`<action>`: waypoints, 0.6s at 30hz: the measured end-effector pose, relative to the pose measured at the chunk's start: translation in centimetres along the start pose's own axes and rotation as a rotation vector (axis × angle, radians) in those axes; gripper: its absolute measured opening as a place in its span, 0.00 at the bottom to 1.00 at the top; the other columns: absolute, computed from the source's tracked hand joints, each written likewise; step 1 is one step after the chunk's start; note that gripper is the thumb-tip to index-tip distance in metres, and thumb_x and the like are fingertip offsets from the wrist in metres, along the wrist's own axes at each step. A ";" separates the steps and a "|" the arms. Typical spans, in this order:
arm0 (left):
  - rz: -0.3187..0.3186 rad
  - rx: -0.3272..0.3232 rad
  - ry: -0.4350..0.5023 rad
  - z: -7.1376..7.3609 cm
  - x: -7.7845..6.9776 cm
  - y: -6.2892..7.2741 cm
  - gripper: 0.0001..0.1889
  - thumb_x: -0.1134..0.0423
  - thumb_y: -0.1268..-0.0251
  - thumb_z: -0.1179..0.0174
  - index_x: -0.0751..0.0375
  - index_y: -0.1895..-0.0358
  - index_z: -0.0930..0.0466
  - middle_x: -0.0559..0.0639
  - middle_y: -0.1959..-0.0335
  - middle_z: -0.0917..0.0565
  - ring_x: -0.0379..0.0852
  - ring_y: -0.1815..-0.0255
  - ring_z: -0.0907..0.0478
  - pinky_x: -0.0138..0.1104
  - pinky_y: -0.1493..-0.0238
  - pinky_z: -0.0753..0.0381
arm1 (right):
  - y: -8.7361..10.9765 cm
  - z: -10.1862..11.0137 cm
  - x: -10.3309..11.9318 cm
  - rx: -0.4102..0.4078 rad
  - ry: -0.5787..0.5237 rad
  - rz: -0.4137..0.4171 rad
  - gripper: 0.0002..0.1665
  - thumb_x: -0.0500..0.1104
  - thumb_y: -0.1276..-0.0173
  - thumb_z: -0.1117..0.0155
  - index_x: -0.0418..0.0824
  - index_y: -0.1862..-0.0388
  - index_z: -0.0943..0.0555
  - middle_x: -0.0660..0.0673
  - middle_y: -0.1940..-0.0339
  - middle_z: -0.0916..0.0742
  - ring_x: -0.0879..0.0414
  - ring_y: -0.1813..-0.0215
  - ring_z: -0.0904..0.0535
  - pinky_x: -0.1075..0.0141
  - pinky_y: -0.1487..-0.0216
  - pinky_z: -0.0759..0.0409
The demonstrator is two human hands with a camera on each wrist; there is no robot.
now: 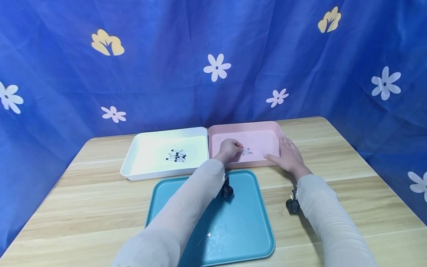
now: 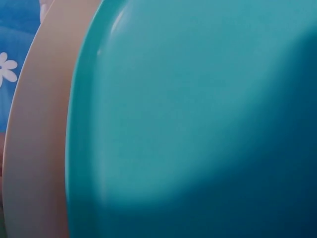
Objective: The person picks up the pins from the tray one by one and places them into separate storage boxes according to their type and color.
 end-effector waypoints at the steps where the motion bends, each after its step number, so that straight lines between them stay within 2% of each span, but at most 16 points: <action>1: 0.000 0.004 0.000 0.0 0.0 0.0 0.05 0.69 0.49 0.42 0.56 0.75 0.18 0.45 0.69 0.20 0.42 0.63 0.29 0.30 0.57 0.32 | 0.0 0.0 0.0 0.003 -0.001 0.000 0.59 0.69 0.45 0.55 0.25 0.36 0.62 0.29 0.35 0.55 0.38 0.35 0.61 0.50 0.38 0.64; 8: -0.029 0.018 0.025 0.4 -0.1 0.5 0.05 0.68 0.49 0.43 0.57 0.73 0.18 0.44 0.70 0.21 0.41 0.64 0.29 0.31 0.57 0.32 | 0.0 -0.1 0.1 0.001 -0.003 0.007 0.59 0.68 0.45 0.54 0.25 0.37 0.62 0.29 0.35 0.55 0.39 0.34 0.61 0.51 0.37 0.64; 11: -0.043 0.025 0.079 0.8 -0.1 0.9 0.05 0.69 0.47 0.45 0.58 0.72 0.19 0.45 0.72 0.22 0.41 0.70 0.28 0.30 0.66 0.27 | 0.0 -0.1 0.1 0.000 -0.014 0.001 0.60 0.69 0.46 0.53 0.25 0.36 0.62 0.29 0.35 0.55 0.39 0.34 0.61 0.51 0.38 0.63; 15: -0.056 0.043 0.156 1.7 -0.4 1.8 0.05 0.67 0.44 0.47 0.60 0.70 0.21 0.46 0.74 0.24 0.41 0.76 0.28 0.29 0.78 0.27 | 0.0 0.0 0.1 0.004 -0.024 -0.004 0.60 0.69 0.46 0.54 0.25 0.36 0.63 0.30 0.35 0.55 0.39 0.34 0.61 0.50 0.38 0.64; 18: -0.069 0.055 0.161 2.5 -0.4 2.5 0.06 0.65 0.43 0.47 0.61 0.70 0.22 0.46 0.73 0.24 0.40 0.74 0.28 0.27 0.76 0.28 | 0.1 0.0 0.2 0.012 -0.024 -0.001 0.59 0.68 0.45 0.54 0.25 0.36 0.63 0.29 0.35 0.56 0.39 0.34 0.62 0.50 0.38 0.64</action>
Point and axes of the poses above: each hand's wrist, its own y-axis away from the middle knuckle, its own z-axis out of the back of the hand, x = y × z, the point moved 5 cm from there along -y, towards the middle knuckle
